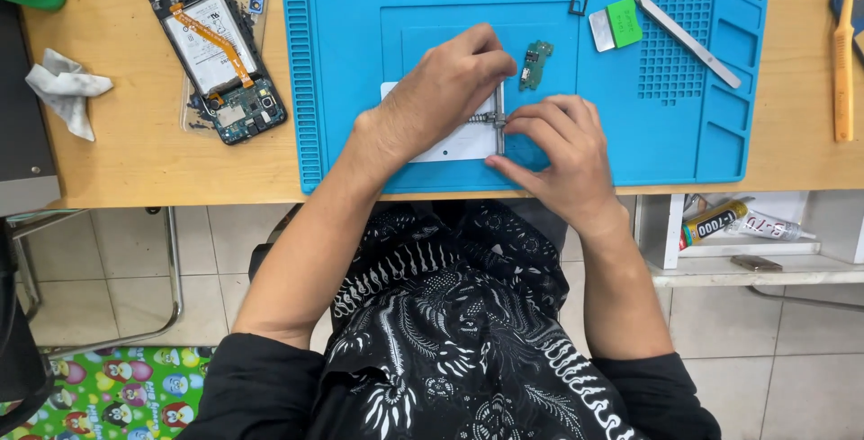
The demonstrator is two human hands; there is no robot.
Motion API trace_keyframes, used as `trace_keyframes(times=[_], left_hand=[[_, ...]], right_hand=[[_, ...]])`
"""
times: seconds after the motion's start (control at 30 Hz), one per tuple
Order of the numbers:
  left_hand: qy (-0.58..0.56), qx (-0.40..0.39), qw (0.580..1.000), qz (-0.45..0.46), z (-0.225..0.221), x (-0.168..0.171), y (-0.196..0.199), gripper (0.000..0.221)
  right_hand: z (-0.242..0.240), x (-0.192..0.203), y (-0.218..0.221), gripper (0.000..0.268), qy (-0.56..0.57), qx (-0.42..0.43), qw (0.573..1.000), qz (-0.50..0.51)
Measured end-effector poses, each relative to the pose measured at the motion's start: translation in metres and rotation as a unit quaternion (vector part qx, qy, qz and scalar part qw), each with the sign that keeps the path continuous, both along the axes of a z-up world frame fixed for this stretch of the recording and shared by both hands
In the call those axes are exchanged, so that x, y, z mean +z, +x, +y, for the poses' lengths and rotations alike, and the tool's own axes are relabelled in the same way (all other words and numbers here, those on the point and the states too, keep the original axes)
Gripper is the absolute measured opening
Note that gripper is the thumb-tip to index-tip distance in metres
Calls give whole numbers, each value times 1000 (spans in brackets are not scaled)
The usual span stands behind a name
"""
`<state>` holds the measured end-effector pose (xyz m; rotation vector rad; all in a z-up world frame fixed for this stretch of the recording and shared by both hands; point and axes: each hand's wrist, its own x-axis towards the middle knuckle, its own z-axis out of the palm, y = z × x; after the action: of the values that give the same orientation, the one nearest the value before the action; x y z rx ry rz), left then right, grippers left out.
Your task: The person disassembles a smartphone on a blue work mat, detaching a ribbon cable and removing the motherboard. They then place the motherboard into a white clamp fixture and tighten it.
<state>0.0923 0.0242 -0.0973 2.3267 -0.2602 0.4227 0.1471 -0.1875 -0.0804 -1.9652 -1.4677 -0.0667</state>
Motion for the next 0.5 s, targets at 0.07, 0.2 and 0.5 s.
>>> trace_keyframes(times=[0.07, 0.2, 0.5], left_hand=[[5, -2, 999, 40, 2, 3, 3, 8], [38, -37, 995, 85, 0, 14, -2, 9], [136, -17, 991, -14, -5, 21, -11, 15]], right_hand=[[1, 1, 1, 32, 0, 1, 1000, 0], [-1, -3, 1, 35, 2, -2, 1000, 0], [-2, -5, 3, 40, -2, -2, 999, 34]])
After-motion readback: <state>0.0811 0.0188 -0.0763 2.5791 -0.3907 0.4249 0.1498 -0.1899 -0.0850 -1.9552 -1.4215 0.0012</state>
